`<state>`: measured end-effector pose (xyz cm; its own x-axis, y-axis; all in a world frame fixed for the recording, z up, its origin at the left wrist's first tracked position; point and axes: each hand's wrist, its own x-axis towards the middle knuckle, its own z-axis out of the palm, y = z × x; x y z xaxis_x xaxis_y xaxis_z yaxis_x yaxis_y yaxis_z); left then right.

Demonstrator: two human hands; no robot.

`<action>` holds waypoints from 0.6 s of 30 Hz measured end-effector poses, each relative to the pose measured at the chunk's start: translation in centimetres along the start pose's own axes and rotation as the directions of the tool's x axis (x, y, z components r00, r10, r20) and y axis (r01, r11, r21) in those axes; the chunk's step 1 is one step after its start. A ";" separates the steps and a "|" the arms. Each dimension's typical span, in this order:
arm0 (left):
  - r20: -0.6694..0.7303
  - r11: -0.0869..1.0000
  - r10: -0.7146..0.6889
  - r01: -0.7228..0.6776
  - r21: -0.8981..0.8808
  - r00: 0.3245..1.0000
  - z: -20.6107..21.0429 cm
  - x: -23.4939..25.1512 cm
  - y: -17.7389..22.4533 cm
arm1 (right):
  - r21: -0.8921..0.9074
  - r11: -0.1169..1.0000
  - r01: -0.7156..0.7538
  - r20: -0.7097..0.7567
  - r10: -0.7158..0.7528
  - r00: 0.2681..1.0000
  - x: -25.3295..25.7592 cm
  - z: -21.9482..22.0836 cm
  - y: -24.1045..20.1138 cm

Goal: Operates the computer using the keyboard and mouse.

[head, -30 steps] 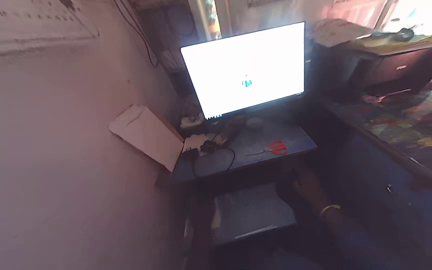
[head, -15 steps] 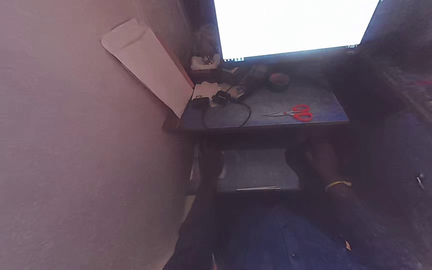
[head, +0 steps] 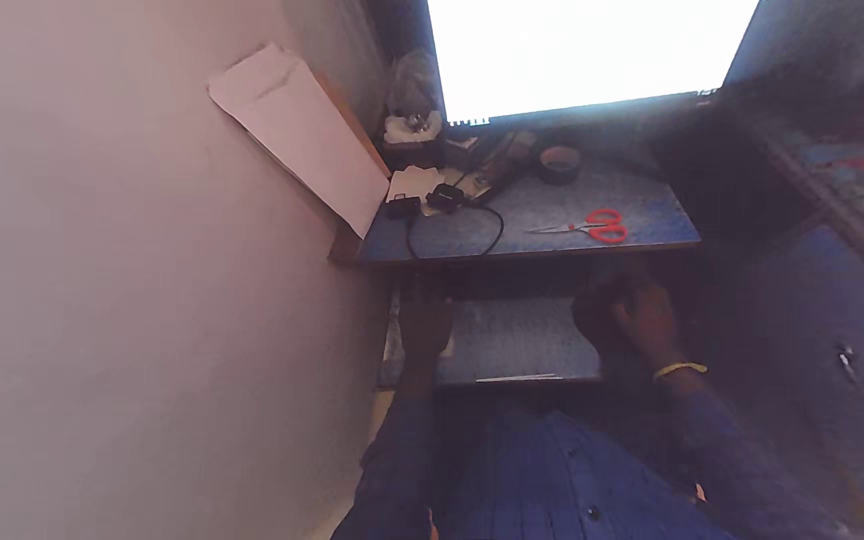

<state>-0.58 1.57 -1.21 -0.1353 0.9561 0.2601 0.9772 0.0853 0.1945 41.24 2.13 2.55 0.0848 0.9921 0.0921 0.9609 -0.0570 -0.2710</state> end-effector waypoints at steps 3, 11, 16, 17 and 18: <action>0.026 1.000 0.003 -0.002 -0.030 1.000 -0.6 -0.2 0.1 | 0.007 1.000 0.014 -0.032 -0.014 0.999 0.3 0.2 0.1; 0.138 0.981 0.156 -0.170 0.092 0.978 -3.3 1.4 3.7 | 0.047 0.997 -0.067 -0.062 0.070 0.996 0.0 -1.5 -1.3; 0.332 0.953 0.293 -0.246 -0.177 0.897 -4.0 4.3 8.1 | 0.096 0.994 -0.052 -0.059 0.058 0.997 0.3 -0.4 0.3; 0.355 0.945 0.304 -0.233 -0.229 0.884 -4.3 4.9 8.8 | 0.118 0.991 -0.055 -0.054 0.062 0.997 0.2 -0.7 0.2; 0.375 0.942 0.298 -0.207 -0.265 0.878 -4.4 5.3 9.5 | 0.131 0.990 -0.054 -0.052 0.061 0.997 0.2 -0.7 0.3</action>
<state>7.23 6.21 6.21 0.2339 0.9699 -0.0682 0.9050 -0.1915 0.3799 41.75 2.24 3.17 0.1572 0.9797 0.1245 0.9120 -0.0956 -0.3989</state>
